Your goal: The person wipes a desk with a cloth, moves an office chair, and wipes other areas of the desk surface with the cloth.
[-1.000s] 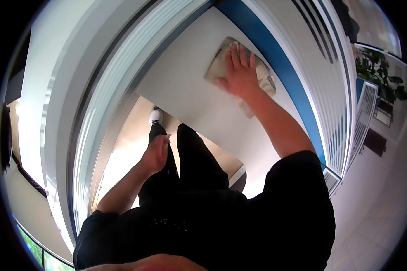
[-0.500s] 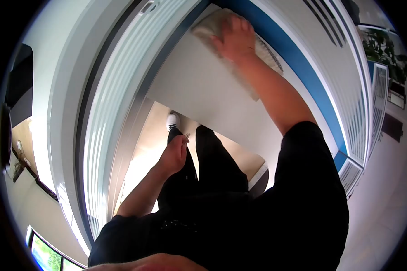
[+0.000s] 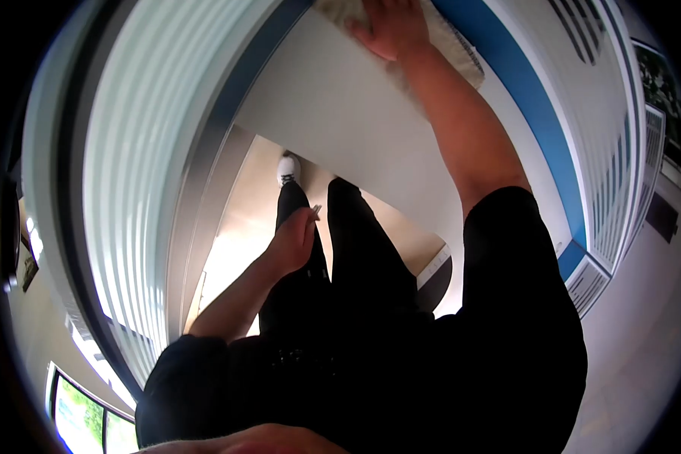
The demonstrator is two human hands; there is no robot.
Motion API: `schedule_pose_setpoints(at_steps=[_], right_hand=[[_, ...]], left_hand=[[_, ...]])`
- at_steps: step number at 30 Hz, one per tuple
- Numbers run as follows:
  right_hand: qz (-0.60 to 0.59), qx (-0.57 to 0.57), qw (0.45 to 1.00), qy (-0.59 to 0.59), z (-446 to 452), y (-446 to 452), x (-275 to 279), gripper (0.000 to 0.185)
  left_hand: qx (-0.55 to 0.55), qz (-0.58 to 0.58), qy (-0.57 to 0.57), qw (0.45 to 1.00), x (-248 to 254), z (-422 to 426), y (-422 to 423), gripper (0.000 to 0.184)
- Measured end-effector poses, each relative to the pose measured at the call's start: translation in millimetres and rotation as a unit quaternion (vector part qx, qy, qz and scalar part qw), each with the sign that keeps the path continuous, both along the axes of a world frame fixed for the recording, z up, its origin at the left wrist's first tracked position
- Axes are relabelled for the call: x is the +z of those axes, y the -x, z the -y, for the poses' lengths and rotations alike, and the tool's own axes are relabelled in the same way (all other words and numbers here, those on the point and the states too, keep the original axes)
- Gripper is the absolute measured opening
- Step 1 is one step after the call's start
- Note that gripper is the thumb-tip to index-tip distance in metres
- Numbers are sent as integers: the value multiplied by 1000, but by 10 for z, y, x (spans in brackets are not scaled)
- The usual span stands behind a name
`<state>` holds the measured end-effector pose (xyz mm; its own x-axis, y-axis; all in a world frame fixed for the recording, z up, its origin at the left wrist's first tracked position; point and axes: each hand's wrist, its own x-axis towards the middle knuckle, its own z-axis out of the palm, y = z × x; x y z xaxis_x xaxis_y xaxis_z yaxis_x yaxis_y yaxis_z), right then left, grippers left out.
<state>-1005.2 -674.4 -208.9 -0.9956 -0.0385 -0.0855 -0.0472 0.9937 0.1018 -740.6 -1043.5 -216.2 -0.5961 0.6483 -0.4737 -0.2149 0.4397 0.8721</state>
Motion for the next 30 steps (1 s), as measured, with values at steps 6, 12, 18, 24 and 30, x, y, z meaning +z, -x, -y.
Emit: schedule_pose_setpoints(at_steps=[6,12,18,24,30], right_hand=[[-52,-24,998,18,463,-254,-62,92],[-38,-29,995,88,1480,-732,2,85],[-66,136,974,169,1663,-1750,107,76],[1,55,955,290,988,-2047,189,67],[-25,-141,983,118,-573,-2742,364,71]], left_hand=[[25,-120,-268,956,509,-284,119,21],[54,-136,-269,952,917,-508,440,22],[64,-178,-154,970,1039,-658,607,8],[87,-507,21,857,808,-1350,1967,21],[-125,-701,294,638,-41,-2227,3457,26]])
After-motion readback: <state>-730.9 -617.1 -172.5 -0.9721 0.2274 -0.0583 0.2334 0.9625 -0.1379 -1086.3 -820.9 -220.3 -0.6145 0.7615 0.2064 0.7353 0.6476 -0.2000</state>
